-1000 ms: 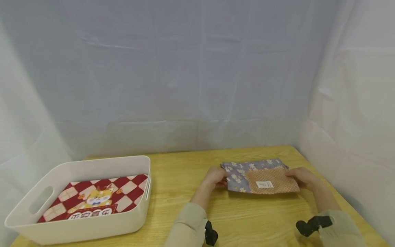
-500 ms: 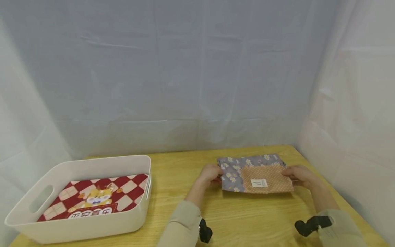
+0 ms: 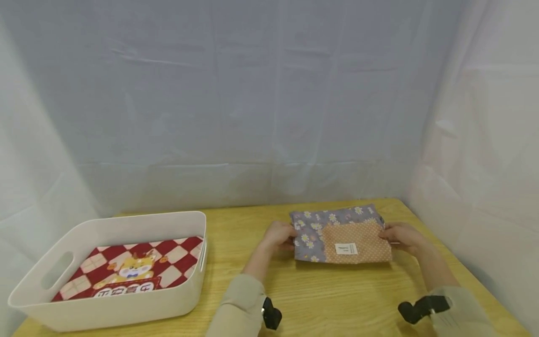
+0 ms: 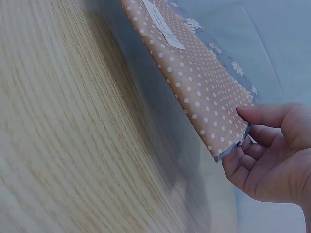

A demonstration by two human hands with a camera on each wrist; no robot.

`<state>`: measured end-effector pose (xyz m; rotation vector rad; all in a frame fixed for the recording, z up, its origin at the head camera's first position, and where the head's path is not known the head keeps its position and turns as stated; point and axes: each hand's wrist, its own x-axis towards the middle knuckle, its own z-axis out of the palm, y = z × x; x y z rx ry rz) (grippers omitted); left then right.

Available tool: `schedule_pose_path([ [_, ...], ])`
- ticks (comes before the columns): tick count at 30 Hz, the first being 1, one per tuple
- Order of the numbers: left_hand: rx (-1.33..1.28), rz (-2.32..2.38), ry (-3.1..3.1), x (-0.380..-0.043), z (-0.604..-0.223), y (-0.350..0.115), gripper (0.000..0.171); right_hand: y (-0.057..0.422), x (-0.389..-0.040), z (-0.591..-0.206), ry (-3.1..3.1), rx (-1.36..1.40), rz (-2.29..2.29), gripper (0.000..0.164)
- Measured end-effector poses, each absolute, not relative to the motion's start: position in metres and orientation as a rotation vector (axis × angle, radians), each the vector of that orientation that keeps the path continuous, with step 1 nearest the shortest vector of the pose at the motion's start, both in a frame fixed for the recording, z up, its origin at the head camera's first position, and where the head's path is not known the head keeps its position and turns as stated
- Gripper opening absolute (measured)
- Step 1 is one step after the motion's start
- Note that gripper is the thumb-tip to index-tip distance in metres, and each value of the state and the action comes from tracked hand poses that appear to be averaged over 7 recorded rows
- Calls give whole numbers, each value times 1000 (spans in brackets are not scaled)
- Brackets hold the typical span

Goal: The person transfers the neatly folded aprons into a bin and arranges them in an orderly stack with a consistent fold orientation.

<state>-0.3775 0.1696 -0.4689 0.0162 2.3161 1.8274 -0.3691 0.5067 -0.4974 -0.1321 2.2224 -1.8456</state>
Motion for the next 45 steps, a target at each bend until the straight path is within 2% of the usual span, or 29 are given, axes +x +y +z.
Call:
schedule_pose_path([
  [6, -14, 1841, 2269, -383, -469, 167, 3, 508, -370, -499, 2228, -148, -1825, 4],
  [12, -49, 1838, 2223, -387, -469, 165, 7, 510, -372, -499, 2209, -172, -1831, 2],
  [15, -65, 1833, 2211, -390, -470, 164, 3, 512, -373, -500, 2176, -182, -1863, 6],
  [17, -81, 1830, 2218, -390, -470, 165, 6, 514, -374, -500, 2141, -185, -1889, 8],
  [26, -190, 1879, 2231, -384, -470, 170, 12, 519, -377, -503, 1983, -146, -1965, 8],
  [45, -415, 1914, 2208, -369, -452, 177, 4, 529, -378, -506, 1744, -252, -2037, 14],
])
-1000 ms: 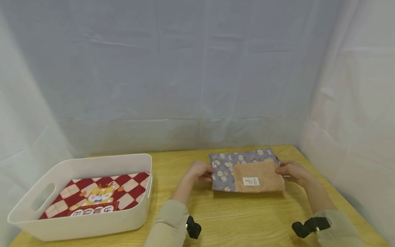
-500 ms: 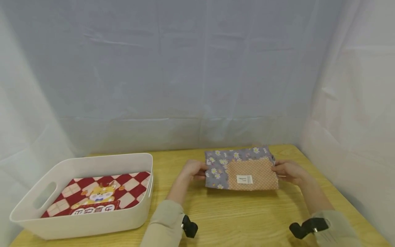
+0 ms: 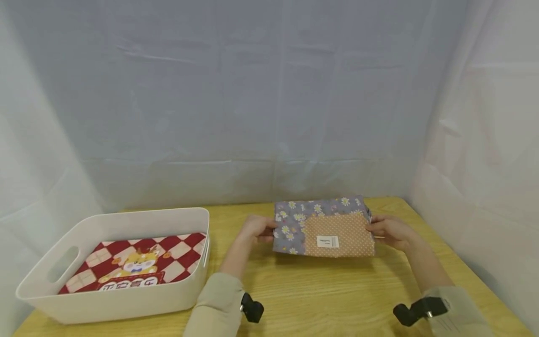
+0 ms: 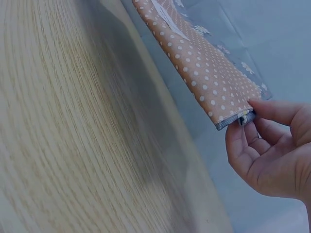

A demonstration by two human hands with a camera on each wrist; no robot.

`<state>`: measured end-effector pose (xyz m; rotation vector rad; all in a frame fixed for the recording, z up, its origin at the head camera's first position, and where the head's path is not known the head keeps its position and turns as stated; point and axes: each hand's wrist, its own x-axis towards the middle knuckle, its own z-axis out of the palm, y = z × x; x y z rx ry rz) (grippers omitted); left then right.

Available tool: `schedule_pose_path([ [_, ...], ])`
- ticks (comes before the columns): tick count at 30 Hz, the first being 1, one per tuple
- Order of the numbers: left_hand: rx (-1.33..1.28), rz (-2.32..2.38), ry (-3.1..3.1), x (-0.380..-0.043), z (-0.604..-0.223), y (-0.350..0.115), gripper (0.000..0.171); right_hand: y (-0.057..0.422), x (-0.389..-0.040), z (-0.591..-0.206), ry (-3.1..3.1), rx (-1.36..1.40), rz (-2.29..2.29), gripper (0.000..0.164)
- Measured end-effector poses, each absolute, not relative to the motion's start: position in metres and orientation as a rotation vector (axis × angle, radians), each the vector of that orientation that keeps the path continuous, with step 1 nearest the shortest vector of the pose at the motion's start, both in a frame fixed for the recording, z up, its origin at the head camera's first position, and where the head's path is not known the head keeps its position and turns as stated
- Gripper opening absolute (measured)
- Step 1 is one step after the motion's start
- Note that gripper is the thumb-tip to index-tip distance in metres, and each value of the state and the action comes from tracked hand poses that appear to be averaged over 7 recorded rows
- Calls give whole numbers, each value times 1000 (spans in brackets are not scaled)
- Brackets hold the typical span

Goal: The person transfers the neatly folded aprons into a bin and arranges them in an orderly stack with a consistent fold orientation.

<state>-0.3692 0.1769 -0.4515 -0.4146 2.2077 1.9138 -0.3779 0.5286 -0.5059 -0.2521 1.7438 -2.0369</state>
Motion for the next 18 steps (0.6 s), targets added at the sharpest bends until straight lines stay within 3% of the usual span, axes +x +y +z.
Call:
schedule_pose_path([
  [18, -313, 1950, 2176, -365, -446, 174, 10, 535, -379, -507, 1711, -321, -1997, 16],
])
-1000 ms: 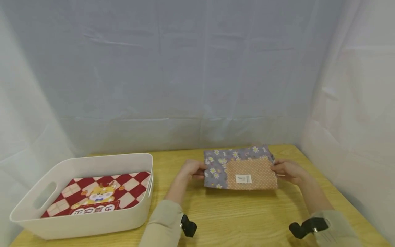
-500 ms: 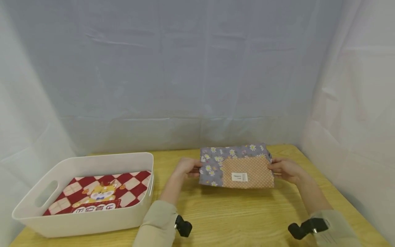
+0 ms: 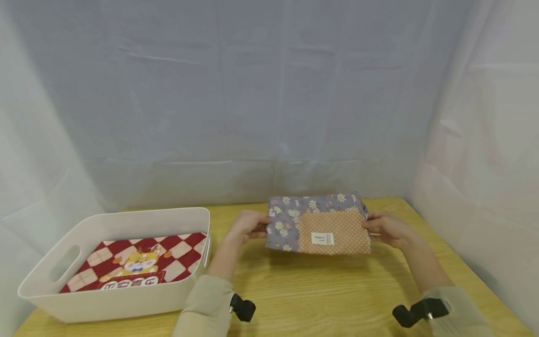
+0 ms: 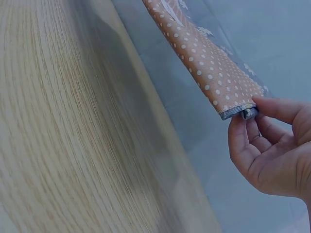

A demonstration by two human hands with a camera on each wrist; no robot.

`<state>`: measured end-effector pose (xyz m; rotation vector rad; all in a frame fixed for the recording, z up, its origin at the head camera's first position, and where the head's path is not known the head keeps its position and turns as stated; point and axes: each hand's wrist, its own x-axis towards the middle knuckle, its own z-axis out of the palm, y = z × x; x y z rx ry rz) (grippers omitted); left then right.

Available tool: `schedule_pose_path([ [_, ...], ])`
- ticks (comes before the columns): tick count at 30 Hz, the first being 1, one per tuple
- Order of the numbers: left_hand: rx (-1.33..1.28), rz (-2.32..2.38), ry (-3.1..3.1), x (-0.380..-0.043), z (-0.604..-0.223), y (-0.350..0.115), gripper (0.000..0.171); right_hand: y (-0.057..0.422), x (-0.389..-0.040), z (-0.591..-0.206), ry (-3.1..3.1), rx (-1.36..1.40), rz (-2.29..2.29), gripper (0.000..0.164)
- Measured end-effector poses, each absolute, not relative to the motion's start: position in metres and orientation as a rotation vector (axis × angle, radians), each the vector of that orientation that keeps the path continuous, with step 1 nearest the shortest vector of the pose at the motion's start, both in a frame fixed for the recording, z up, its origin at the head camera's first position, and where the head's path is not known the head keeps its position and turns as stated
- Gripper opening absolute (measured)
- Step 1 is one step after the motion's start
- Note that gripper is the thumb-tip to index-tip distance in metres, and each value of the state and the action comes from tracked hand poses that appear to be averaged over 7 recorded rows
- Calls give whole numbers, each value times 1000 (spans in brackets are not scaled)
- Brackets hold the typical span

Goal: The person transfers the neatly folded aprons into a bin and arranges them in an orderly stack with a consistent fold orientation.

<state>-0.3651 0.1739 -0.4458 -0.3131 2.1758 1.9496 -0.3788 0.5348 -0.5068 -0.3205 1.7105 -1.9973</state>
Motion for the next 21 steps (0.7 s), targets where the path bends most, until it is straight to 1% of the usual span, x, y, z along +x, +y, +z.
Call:
schedule_pose_path([
  [3, -303, 1953, 2173, -366, -446, 174, 10, 535, -379, -507, 1694, -313, -2018, 17],
  [8, -272, 1979, 2160, -369, -448, 175, 17, 533, -377, -505, 1668, -299, -2050, 20],
  [10, -252, 1994, 2158, -370, -450, 176, 20, 534, -377, -505, 1675, -309, -2053, 18],
  [14, -204, 2019, 2154, -369, -452, 176, 23, 537, -381, -511, 1692, -387, -2044, 6],
  [17, -186, 2032, 2149, -369, -454, 175, 24, 540, -385, -517, 1659, -479, -2042, 7],
  [21, -149, 2019, 2164, -367, -455, 174, 26, 540, -385, -517, 1666, -488, -2039, 8],
])
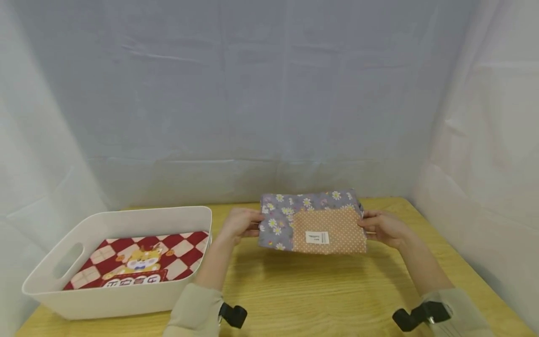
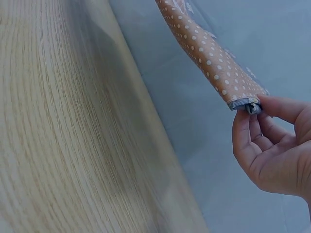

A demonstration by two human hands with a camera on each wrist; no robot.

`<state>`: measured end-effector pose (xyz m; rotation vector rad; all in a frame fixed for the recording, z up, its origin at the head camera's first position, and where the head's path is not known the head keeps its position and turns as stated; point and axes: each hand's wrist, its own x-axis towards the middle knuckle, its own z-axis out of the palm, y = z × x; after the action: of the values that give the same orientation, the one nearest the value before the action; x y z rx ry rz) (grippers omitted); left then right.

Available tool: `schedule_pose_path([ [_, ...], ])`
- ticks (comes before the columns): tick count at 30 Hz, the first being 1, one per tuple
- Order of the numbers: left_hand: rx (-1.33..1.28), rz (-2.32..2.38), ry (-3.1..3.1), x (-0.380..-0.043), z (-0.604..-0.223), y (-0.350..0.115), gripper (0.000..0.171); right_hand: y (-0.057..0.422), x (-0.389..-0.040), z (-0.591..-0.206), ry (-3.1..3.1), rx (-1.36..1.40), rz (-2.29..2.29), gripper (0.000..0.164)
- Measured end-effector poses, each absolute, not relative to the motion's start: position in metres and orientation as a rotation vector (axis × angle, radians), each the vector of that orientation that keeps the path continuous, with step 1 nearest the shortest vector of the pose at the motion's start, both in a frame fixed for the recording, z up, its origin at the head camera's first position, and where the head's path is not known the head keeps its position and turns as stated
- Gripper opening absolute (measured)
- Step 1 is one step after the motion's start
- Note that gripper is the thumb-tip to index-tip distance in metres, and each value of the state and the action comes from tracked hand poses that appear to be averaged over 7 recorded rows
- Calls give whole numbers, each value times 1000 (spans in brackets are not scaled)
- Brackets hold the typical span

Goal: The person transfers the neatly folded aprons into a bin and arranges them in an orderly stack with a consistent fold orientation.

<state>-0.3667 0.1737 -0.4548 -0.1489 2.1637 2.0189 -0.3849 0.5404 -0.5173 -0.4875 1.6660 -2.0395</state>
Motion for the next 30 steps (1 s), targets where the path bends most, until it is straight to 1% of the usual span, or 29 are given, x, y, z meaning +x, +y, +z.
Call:
schedule_pose_path([
  [3, -119, 1998, 2176, -366, -454, 172, 28, 537, -382, -514, 1701, -411, -2048, 6],
  [7, -103, 1982, 2190, -368, -455, 172, 29, 534, -378, -509, 1694, -357, -2070, 18],
  [10, -98, 1967, 2206, -366, -453, 173, 29, 534, -377, -507, 1679, -346, -2083, 21],
  [17, -84, 1955, 2219, -360, -446, 174, 31, 534, -375, -503, 1653, -349, -2089, 18],
  [23, -69, 1953, 2225, -358, -444, 174, 31, 534, -377, -505, 1668, -344, -2076, 21],
  [27, -62, 1959, 2225, -358, -443, 174, 32, 536, -377, -505, 1668, -341, -2079, 11],
  [30, -60, 1955, 2228, -359, -443, 173, 32, 536, -376, -505, 1679, -334, -2078, 9],
])
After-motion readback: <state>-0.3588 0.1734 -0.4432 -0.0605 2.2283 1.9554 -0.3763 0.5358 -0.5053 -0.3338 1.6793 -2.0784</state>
